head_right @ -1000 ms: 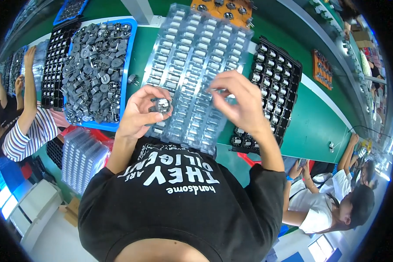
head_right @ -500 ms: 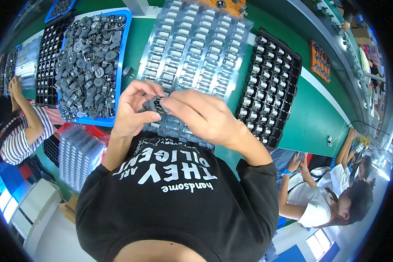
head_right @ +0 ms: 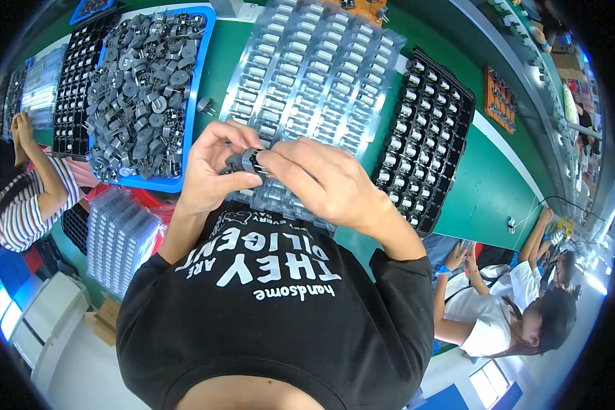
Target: The person sorts small electronic components by hand, placing them from a component bin into plastic trays on a factory assembly line.
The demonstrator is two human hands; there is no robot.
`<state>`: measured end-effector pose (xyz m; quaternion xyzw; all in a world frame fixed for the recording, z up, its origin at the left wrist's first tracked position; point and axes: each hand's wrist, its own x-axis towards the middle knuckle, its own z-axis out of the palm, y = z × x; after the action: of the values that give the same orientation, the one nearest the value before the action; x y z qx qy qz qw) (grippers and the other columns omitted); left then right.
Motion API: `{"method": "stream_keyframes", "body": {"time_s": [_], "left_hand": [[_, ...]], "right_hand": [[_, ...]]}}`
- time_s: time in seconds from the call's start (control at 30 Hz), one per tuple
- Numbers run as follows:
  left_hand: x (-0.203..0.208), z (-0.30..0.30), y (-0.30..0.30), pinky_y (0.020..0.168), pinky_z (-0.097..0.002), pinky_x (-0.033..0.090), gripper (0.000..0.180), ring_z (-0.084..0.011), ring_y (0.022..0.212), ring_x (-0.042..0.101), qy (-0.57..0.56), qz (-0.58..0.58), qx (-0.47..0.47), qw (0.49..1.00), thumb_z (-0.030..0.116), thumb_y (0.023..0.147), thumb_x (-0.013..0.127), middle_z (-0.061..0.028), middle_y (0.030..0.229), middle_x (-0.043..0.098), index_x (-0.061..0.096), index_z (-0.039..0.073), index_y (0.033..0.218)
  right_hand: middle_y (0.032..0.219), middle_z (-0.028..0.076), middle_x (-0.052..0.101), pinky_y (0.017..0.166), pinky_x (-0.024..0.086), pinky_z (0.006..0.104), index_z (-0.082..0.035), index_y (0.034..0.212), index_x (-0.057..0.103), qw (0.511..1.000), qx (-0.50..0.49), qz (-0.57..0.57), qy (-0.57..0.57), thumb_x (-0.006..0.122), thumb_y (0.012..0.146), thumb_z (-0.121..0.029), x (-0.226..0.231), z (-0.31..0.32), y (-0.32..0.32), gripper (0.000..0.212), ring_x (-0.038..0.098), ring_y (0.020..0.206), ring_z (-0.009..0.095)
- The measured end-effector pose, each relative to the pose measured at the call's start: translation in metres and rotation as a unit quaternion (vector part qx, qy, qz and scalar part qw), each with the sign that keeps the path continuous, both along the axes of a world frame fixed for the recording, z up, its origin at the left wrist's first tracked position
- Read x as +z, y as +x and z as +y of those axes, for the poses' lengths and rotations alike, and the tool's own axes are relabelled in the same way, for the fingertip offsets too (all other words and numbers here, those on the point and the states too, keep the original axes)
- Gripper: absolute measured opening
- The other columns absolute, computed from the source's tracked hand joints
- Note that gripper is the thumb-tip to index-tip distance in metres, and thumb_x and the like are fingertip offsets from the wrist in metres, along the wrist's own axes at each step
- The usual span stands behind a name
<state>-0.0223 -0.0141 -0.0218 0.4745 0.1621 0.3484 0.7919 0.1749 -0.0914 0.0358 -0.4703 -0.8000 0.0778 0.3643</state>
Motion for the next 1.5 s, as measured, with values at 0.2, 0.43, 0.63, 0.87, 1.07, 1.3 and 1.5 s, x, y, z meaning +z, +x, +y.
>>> {"method": "stream_keyframes", "body": {"time_s": [0.2,0.43,0.63,0.87,1.07,1.3,1.5], "left_hand": [[0.004,-0.002,0.0,0.096,-0.0354,0.048,0.049,-0.0213,0.107,0.059,-0.003,0.034,0.004,0.999,-0.009,0.067,0.083,-0.0113,0.109,0.058,0.053,0.005,0.103],[0.002,-0.003,0.0,0.097,-0.0353,0.048,0.049,-0.0207,0.107,0.059,-0.011,0.038,-0.006,0.999,-0.009,0.067,0.083,-0.0112,0.11,0.059,0.053,0.006,0.103],[-0.001,-0.004,-0.001,0.097,-0.0355,0.048,0.049,-0.0203,0.107,0.059,-0.006,0.046,-0.008,0.999,-0.008,0.067,0.084,-0.0108,0.109,0.06,0.053,0.006,0.103],[0.0,-0.004,0.001,0.095,-0.0354,0.048,0.046,-0.0198,0.106,0.059,0.001,0.046,-0.005,0.999,-0.008,0.069,0.083,-0.0114,0.109,0.06,0.053,0.005,0.103],[0.007,-0.018,0.008,0.092,-0.0325,0.046,0.037,-0.0202,0.101,0.058,0.139,0.154,0.103,0.973,-0.009,0.07,0.081,-0.0112,0.105,0.059,0.052,0.003,0.09],[0.015,-0.032,0.008,0.068,-0.0293,0.047,0.024,-0.0189,0.086,0.054,-0.301,0.03,-0.124,0.945,0.018,0.102,0.055,-0.0116,0.094,0.054,0.052,0.001,0.086],[0.021,-0.027,0.006,0.061,-0.0309,0.044,0.029,-0.0227,0.083,0.055,-0.487,0.033,-0.277,0.827,0.026,0.104,0.043,-0.014,0.096,0.056,0.054,0.003,0.091]], "right_hand": [[0.091,0.013,0.068,0.061,0.057,0.0338,0.003,0.106,0.067,1.0,0.002,0.006,-0.011,0.079,0.07,0.001,-0.002,-0.002,0.001,0.038,0.069,0.076,0.026],[0.094,0.014,0.068,0.062,0.057,0.0336,0.002,0.107,0.067,1.0,0.0,0.02,-0.018,0.079,0.071,0.001,-0.003,-0.005,-0.001,0.038,0.069,0.077,0.026],[0.096,0.014,0.068,0.062,0.057,0.0337,0.003,0.107,0.067,0.998,0.003,0.04,-0.042,0.079,0.071,0.001,-0.004,-0.005,-0.001,0.038,0.069,0.078,0.026],[0.096,0.014,0.067,0.063,0.057,0.0334,0.002,0.107,0.069,0.999,-0.015,0.01,-0.049,0.078,0.073,0.002,-0.003,-0.006,-0.002,0.036,0.069,0.079,0.026],[0.1,0.015,0.068,0.072,0.055,0.0316,0.003,0.099,0.068,0.959,-0.136,0.211,-0.132,0.072,0.083,0.003,-0.018,-0.018,-0.02,0.017,0.068,0.085,0.024],[0.098,0.015,0.068,0.065,0.053,0.0261,0.004,0.089,0.066,0.918,-0.343,0.187,-0.071,0.064,0.087,0.007,-0.018,-0.069,0.014,0.004,0.064,0.074,0.015],[0.093,0.011,0.07,0.069,0.054,0.0297,0.002,0.093,0.067,0.837,-0.539,-0.091,-0.005,0.066,0.087,0.004,-0.011,-0.153,0.142,0.007,0.068,0.076,0.018]]}}
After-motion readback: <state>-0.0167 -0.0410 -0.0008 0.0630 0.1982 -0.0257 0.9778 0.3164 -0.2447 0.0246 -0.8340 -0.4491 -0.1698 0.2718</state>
